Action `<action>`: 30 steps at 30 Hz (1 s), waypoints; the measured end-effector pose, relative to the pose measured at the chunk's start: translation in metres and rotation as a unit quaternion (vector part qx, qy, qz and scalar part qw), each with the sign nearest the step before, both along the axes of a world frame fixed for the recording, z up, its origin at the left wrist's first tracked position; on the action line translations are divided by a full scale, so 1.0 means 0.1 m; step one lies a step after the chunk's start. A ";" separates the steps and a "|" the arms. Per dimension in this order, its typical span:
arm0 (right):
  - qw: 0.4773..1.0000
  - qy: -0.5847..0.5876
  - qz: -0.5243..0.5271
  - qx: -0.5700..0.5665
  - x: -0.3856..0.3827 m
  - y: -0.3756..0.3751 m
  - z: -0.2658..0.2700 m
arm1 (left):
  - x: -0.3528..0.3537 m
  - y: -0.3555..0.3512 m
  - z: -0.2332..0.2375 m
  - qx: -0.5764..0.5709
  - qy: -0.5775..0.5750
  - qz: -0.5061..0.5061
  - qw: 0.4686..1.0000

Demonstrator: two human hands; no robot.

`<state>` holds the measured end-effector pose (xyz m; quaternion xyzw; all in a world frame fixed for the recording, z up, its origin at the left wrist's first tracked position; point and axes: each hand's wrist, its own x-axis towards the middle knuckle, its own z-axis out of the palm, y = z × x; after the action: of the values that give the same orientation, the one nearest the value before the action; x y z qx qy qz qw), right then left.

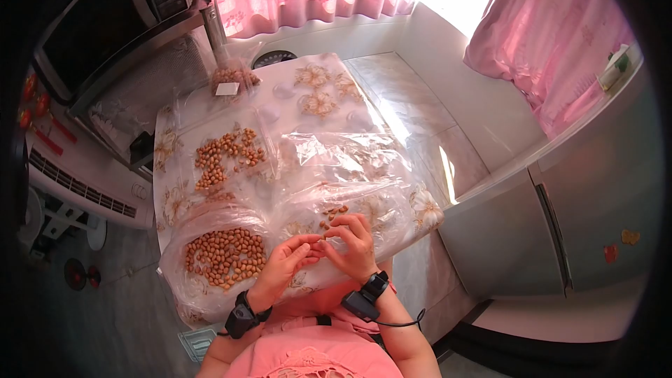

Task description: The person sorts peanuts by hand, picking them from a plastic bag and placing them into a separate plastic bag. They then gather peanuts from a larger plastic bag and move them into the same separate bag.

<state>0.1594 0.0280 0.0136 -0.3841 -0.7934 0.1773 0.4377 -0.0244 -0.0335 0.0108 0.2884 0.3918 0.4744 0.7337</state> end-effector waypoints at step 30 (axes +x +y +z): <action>0.999 0.038 0.004 -0.020 0.02 -0.01 0.01 | -0.01 -0.02 -0.04 -0.003 -0.007 0.024 1.000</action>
<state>0.1618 0.0268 0.0143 -0.3828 -0.7741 0.2087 0.4589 -0.0253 -0.0357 0.0071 0.2733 0.3948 0.4927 0.7257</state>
